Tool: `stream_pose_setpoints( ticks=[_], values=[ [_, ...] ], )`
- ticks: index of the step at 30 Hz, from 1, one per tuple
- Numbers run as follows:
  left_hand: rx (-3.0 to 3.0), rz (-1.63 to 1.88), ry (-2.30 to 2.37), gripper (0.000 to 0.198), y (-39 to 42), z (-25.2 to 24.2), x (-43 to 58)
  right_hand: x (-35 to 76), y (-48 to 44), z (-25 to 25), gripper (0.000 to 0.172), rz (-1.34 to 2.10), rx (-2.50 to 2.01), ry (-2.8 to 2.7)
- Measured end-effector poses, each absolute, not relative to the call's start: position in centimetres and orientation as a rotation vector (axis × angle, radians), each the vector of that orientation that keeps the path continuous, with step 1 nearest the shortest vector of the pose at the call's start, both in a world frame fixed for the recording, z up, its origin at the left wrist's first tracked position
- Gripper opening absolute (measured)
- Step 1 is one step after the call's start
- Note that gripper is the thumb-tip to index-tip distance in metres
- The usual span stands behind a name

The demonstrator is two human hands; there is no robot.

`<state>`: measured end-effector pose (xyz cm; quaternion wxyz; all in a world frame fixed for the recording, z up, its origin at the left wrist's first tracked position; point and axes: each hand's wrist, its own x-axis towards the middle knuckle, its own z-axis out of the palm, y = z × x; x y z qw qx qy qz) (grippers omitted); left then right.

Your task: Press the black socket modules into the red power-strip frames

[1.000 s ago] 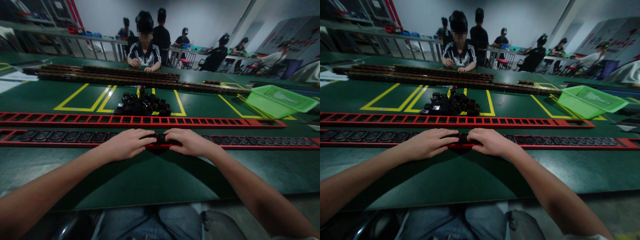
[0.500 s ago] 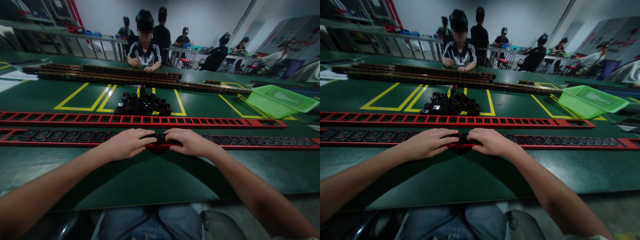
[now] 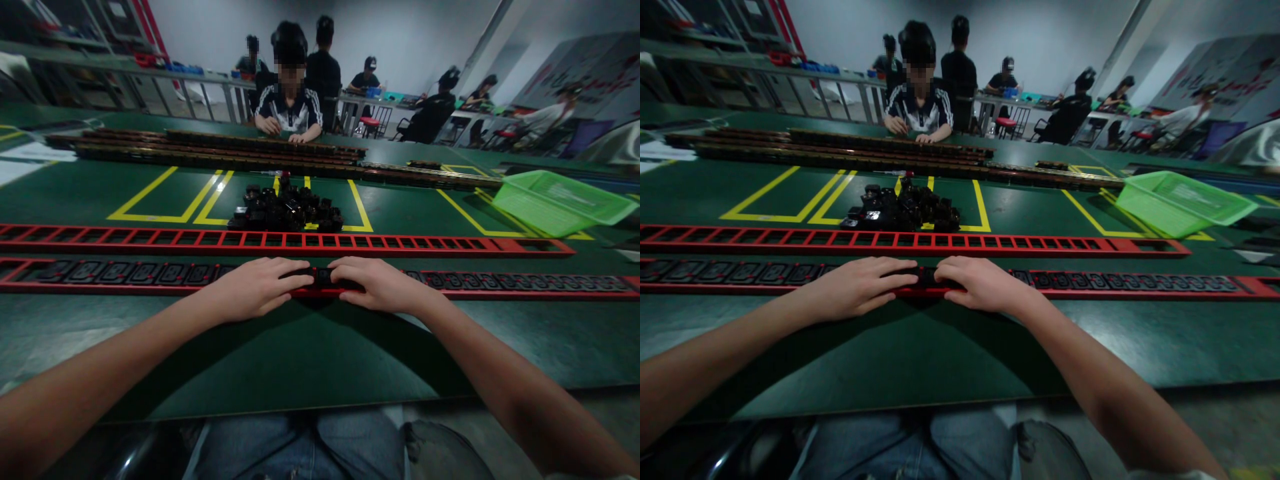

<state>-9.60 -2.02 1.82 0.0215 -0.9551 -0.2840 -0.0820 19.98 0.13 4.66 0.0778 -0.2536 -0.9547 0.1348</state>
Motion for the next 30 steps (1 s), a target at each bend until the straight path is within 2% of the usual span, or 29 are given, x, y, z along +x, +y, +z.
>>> stream_pose_setpoints(
  ticks=[30],
  values=[
    [-2.942,-0.246,-0.869,0.046,-2.02,1.78,-9.55,19.94,0.09,4.74,0.023,0.456,-0.756,-2.836]
  ],
)
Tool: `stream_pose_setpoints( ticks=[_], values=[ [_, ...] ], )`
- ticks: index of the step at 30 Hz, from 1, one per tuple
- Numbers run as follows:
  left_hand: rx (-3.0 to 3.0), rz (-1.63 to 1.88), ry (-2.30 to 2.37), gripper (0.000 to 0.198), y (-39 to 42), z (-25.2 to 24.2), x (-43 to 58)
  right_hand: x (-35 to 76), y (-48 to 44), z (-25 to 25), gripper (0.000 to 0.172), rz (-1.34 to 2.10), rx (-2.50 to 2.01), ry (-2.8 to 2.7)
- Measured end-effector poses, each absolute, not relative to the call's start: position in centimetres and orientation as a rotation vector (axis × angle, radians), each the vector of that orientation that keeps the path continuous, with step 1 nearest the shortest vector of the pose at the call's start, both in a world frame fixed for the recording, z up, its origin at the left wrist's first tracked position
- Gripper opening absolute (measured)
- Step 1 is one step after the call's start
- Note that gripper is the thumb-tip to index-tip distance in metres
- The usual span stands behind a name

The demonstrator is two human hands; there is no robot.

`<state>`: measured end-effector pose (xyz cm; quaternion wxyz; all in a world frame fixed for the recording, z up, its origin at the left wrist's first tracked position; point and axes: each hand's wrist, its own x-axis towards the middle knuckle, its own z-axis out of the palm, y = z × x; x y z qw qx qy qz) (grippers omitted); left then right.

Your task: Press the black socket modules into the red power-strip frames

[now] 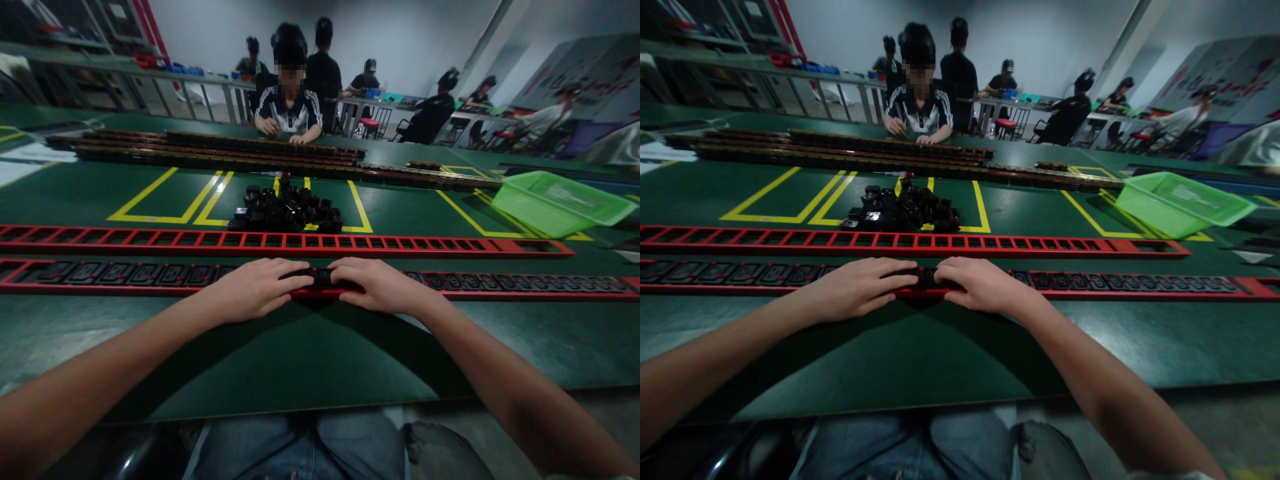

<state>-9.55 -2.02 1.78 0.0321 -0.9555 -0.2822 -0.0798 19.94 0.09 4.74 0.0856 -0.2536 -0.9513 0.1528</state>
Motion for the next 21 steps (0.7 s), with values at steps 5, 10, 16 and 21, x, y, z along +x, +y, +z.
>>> stream_pose_setpoints(
  ticks=[5,10,16,21],
  values=[
    [-2.876,-0.152,-1.012,0.056,-2.2,2.3,-9.0,19.8,-0.1,4.8,0.035,0.506,-0.862,-2.818],
    [-2.759,-0.015,-1.220,0.064,-2.1,2.6,-8.5,20.4,0.2,4.9,0.065,0.387,-1.081,-2.835],
    [-2.715,-0.043,-1.296,0.055,-2.0,2.5,-8.7,22.8,1.4,5.8,0.058,0.416,-1.335,-2.923],
    [-2.725,-0.008,-1.296,0.050,-1.9,2.8,-8.8,24.4,2.0,6.3,0.053,0.486,-1.384,-2.952]
  ],
)
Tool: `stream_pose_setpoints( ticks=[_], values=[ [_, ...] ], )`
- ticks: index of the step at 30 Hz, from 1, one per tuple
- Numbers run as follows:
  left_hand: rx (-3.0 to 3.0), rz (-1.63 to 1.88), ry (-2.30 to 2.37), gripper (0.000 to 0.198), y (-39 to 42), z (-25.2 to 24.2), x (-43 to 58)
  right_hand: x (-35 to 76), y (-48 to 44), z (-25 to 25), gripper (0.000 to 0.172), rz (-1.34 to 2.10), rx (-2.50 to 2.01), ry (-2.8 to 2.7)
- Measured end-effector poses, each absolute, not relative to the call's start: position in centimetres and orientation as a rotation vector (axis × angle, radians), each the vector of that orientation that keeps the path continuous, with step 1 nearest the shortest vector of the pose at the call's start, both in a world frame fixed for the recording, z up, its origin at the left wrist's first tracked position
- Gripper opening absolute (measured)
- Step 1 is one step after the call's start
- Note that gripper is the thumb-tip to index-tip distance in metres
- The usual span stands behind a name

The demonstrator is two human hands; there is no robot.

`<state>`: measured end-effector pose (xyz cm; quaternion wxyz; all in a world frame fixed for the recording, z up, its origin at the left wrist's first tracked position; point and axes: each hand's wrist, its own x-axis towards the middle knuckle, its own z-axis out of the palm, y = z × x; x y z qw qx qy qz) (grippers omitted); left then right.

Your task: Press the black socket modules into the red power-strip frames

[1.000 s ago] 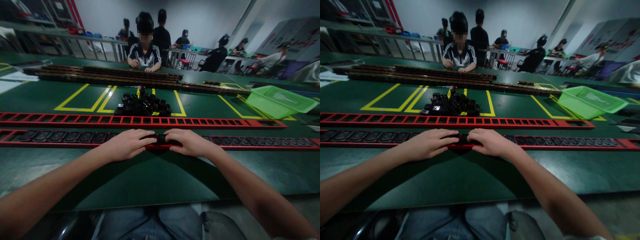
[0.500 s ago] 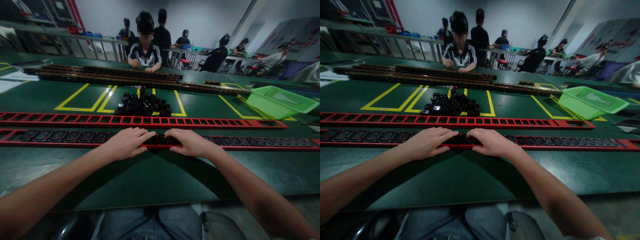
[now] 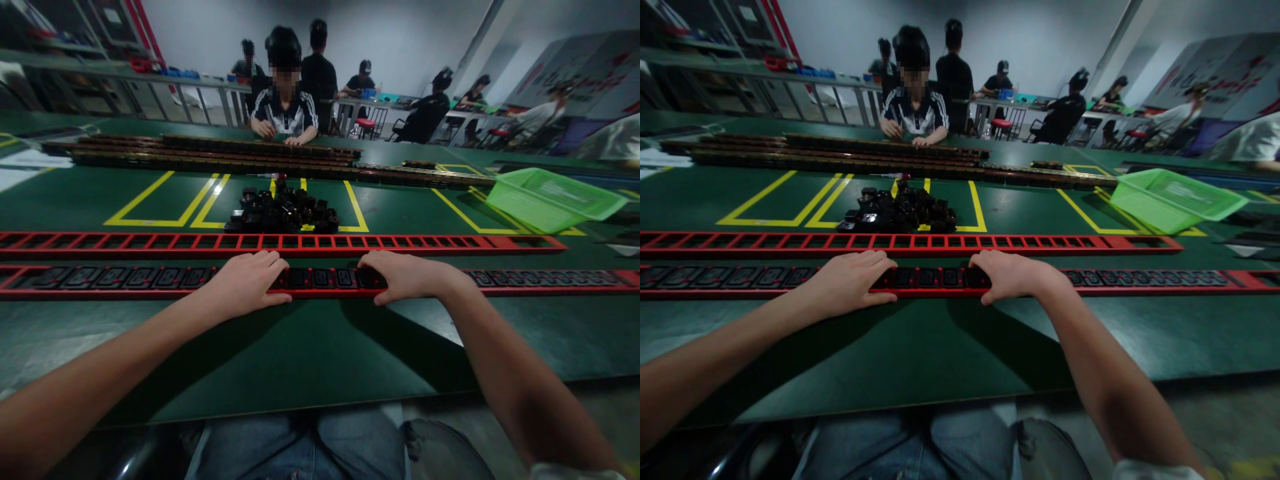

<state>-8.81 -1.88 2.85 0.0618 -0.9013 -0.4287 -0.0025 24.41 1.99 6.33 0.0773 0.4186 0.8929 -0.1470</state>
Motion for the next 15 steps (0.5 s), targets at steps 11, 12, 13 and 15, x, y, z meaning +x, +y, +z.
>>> stream_pose_setpoints(
  ticks=[11,12,13,15],
  values=[
    [-2.690,0.153,-1.429,0.044,-1.3,4.6,-11.1,23.3,1.7,6.5,0.035,-0.416,1.147,2.798],
    [-2.675,0.177,-1.436,0.044,-1.2,4.8,-11.5,23.0,1.7,6.3,0.034,-0.403,1.117,2.834],
    [-2.661,0.198,-1.438,0.044,-1.1,4.9,-11.8,22.8,1.7,6.1,0.034,-0.387,1.089,2.867],
    [-2.639,0.223,-1.432,0.044,-1.0,5.0,-12.1,22.5,1.7,5.8,0.035,-0.356,1.046,2.919]
  ],
)
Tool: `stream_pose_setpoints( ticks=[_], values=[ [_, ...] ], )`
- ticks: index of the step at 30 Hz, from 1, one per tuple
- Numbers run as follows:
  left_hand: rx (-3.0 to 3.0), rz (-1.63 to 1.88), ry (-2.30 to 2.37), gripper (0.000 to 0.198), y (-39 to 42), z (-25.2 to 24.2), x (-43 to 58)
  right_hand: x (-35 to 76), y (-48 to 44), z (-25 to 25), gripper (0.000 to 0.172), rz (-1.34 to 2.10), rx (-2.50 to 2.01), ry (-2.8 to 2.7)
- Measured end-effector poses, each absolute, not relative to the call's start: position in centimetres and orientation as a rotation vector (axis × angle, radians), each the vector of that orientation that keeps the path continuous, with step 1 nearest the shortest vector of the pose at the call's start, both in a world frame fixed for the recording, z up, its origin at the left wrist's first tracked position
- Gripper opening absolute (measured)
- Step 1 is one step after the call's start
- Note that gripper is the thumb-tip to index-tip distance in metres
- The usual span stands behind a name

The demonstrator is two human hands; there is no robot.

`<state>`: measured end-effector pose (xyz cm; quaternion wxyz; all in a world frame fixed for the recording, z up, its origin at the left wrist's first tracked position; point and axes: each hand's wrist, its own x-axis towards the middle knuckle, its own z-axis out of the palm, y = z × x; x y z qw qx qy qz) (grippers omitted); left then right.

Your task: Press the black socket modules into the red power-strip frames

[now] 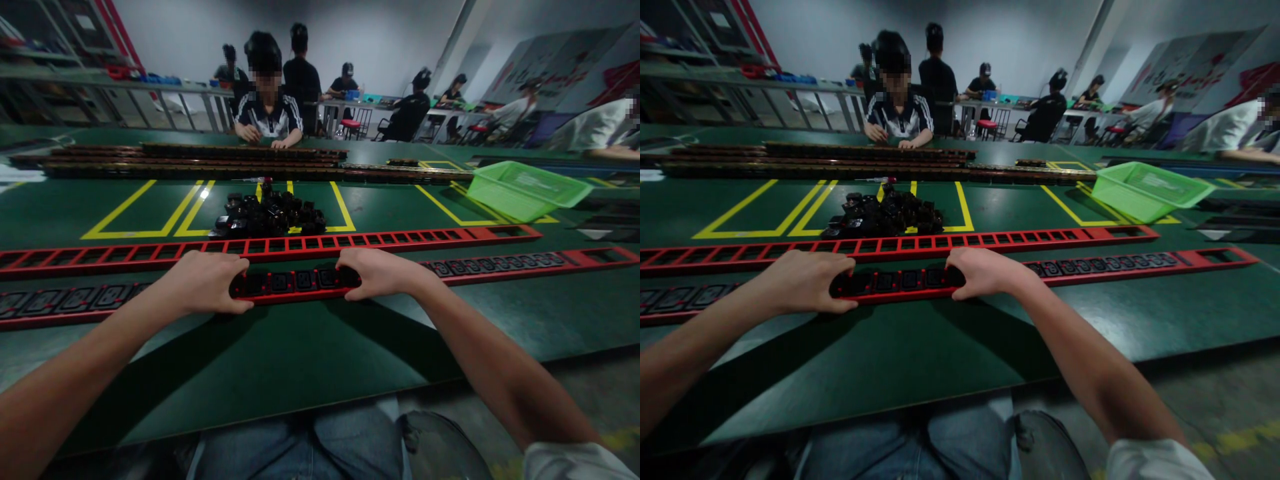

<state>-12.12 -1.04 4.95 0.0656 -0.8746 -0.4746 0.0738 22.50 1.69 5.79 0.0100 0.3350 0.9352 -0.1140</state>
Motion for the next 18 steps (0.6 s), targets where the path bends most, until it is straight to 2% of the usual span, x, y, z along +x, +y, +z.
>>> stream_pose_setpoints(
  ticks=[9,18],
  values=[
    [-2.689,0.036,-1.252,0.057,-2.4,3.0,-9.2,21.3,1.1,5.5,0.050,-0.391,1.027,3.001],
    [-2.672,0.064,-1.250,0.061,-2.9,2.7,-8.5,20.6,0.6,4.6,0.064,-0.490,0.993,3.082]
  ],
)
